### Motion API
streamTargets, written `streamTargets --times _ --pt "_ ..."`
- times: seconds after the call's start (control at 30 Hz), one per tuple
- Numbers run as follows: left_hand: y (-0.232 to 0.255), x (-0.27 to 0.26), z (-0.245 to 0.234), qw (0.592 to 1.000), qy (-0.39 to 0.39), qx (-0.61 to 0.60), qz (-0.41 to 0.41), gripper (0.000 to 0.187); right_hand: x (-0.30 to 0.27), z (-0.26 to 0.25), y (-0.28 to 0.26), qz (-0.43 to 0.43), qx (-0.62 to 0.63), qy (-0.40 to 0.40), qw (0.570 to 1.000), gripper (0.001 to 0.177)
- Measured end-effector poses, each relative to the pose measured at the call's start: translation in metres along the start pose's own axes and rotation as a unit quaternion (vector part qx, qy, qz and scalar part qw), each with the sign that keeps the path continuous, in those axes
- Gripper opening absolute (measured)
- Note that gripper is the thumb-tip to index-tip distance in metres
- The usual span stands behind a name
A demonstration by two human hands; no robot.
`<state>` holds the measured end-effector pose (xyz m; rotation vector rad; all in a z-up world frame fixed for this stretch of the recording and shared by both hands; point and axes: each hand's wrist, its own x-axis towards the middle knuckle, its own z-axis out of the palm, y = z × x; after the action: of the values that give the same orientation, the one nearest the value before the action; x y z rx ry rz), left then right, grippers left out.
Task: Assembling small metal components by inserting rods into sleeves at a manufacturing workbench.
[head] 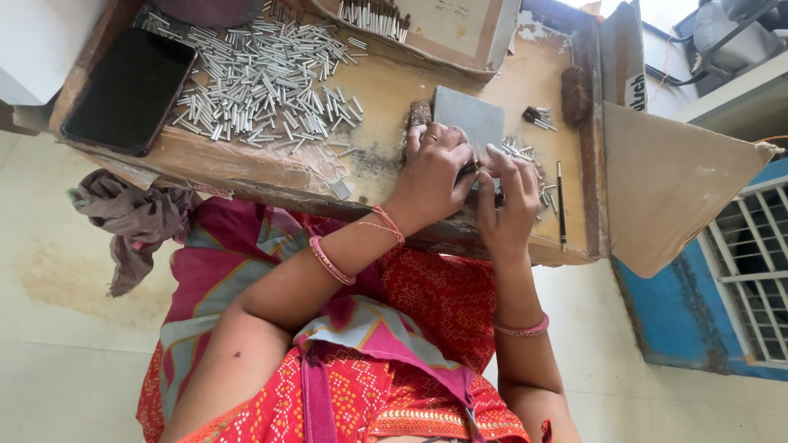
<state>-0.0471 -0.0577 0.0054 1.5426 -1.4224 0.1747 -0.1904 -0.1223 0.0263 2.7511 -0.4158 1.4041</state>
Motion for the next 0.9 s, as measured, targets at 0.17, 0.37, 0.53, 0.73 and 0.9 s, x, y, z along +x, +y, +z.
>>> streamTargets --times 0.17,0.37,0.53,0.73,0.9 --pt "-0.002 -0.001 0.003 1.0 -0.001 0.004 0.0 0.026 0.004 0.012 0.017 0.132 0.114 -0.002 0.985 0.023" --pt "0.003 0.0 -0.004 1.0 -0.015 -0.002 -0.007 0.025 -0.002 0.013 0.029 0.224 0.224 -0.021 0.948 0.009" --pt "0.006 -0.009 -0.002 1.0 0.013 -0.02 0.007 0.032 -0.017 -0.001 0.017 0.294 0.391 0.07 0.869 0.009" --pt "0.047 -0.038 -0.017 0.987 0.068 -0.139 0.048 0.036 -0.034 -0.017 -0.006 0.325 0.518 0.157 0.776 0.003" --pt "0.072 -0.05 -0.027 0.939 0.043 -0.341 -0.001 0.028 -0.045 -0.027 -0.026 0.348 0.594 0.159 0.708 0.005"
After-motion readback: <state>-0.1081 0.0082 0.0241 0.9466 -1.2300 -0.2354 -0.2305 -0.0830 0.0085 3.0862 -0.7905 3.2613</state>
